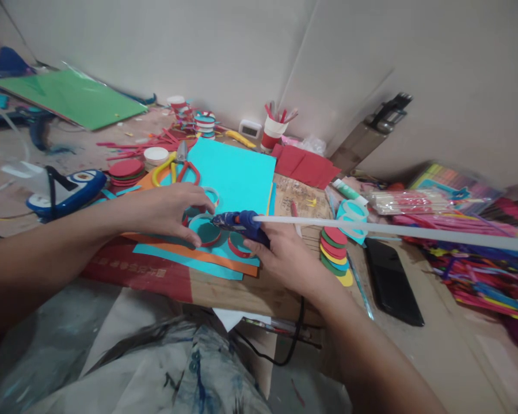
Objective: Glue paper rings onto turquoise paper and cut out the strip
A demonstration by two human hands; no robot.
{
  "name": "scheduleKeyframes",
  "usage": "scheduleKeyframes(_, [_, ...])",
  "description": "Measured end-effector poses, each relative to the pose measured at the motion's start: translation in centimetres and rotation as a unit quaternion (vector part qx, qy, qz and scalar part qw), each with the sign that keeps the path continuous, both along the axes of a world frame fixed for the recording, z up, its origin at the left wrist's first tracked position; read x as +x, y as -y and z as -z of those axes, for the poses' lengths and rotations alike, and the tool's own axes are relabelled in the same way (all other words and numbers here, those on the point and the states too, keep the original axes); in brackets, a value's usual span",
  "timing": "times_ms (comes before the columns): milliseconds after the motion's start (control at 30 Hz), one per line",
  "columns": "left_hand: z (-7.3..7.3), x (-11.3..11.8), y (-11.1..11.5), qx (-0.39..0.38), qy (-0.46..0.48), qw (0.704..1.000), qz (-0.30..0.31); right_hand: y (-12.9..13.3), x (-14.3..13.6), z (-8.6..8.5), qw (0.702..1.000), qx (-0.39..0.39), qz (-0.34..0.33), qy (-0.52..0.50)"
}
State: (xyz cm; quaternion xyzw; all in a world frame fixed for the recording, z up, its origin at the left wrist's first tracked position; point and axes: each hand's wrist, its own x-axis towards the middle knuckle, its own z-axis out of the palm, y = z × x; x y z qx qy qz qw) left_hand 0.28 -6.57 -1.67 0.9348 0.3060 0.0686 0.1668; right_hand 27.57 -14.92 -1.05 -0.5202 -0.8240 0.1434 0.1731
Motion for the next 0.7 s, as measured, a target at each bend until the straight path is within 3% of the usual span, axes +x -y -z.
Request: scheduleKeyframes(700, [-0.01, -0.03, 0.06, -0.017, 0.002, 1.000, -0.011, 0.21, 0.09, -0.24, 1.000, -0.009, -0.001, -0.006])
